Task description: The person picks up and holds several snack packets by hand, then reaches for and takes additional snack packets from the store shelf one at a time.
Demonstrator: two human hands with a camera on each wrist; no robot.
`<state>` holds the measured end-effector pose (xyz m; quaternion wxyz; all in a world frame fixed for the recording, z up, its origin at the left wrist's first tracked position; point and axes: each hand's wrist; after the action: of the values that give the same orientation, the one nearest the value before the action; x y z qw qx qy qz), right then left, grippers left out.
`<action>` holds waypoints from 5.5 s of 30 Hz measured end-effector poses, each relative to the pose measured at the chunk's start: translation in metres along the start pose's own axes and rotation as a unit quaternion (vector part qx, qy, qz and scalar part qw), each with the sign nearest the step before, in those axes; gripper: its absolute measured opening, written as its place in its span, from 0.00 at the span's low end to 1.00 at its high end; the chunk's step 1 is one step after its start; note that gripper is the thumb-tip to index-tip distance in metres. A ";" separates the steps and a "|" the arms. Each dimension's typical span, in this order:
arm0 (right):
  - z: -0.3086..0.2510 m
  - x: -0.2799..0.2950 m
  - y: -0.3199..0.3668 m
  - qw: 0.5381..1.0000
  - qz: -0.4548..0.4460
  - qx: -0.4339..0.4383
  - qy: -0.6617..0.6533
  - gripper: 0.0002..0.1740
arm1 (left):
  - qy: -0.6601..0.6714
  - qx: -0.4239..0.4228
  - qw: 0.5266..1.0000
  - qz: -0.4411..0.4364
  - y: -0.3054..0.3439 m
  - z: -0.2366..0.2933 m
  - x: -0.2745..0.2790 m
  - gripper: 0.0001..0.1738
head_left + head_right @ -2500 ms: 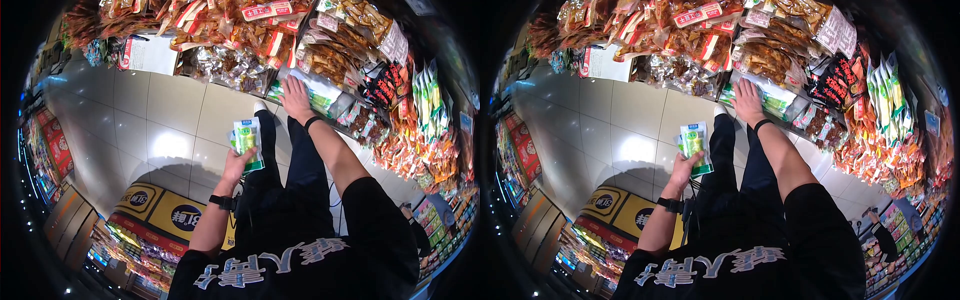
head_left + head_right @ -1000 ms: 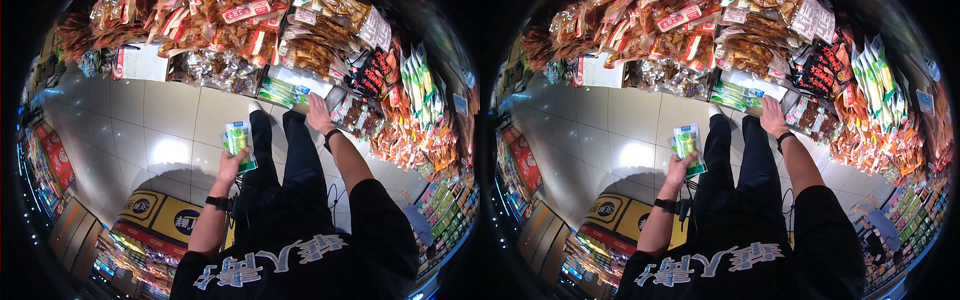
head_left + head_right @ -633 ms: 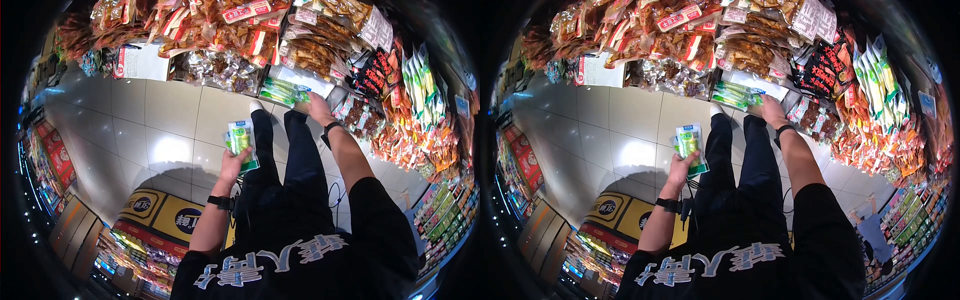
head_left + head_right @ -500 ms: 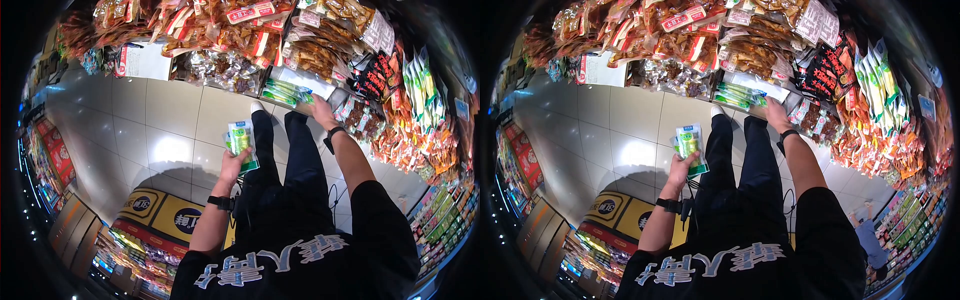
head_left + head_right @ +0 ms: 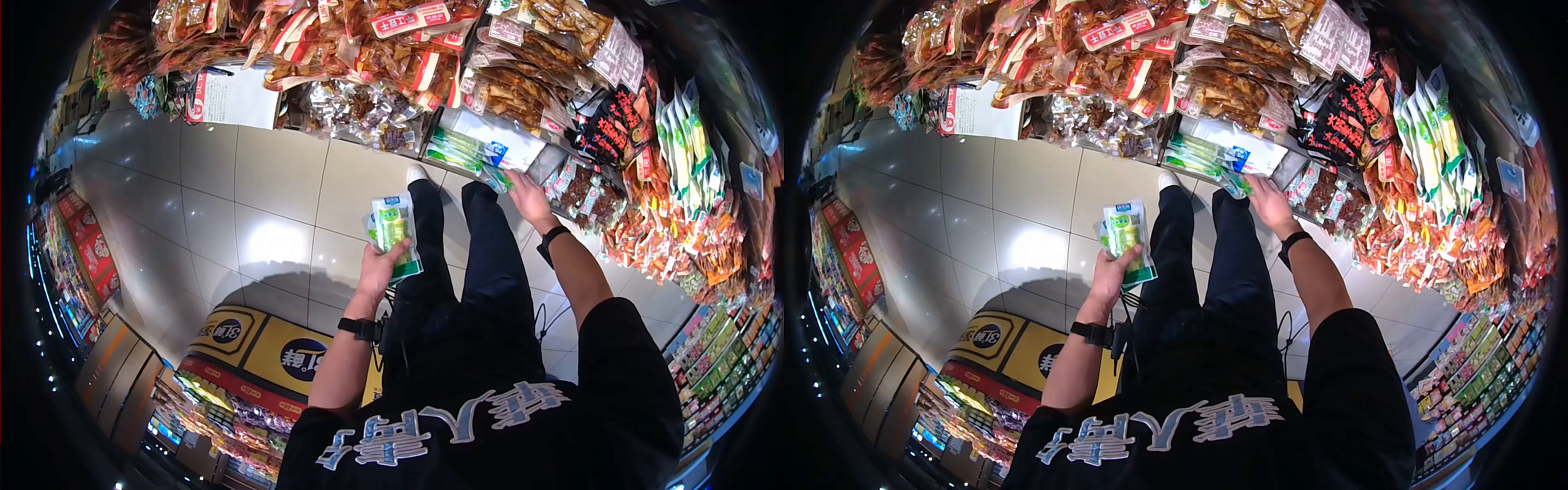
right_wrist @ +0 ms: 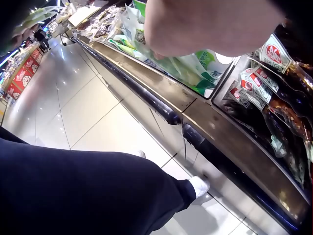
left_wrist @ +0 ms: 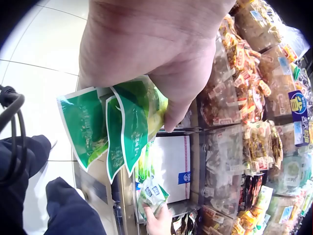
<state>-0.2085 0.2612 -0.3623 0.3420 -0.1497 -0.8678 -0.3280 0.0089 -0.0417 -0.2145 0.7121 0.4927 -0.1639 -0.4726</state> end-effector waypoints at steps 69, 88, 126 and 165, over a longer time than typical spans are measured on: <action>-0.094 -0.007 -0.094 0.995 0.081 -0.045 0.036 0.34 | 0.008 -0.021 0.999 -0.045 -0.002 0.004 -0.005 0.21; -0.217 0.003 -0.029 0.659 -0.205 -0.005 -0.724 0.35 | -0.021 -0.079 0.988 -0.134 -0.017 0.020 -0.018 0.28; 0.003 0.054 -0.086 0.992 -0.060 -0.087 0.068 0.29 | -0.115 -0.002 0.964 -0.240 0.004 0.012 -0.022 0.26; -0.088 -0.022 -0.124 0.992 -0.035 0.003 0.123 0.37 | -0.130 0.003 0.972 -0.195 0.005 0.002 0.002 0.23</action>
<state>-0.2089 0.1099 -0.3871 0.4348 -0.0767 -0.8250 -0.3528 0.0114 -0.0443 -0.2096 0.5774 0.4516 -0.1572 -0.6618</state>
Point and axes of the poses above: each hand's wrist, its own y-axis away from the middle knuckle, its own x-axis out of the back of the hand, z = x × y, and after that the axes turned 13 degrees about -z, right-handed
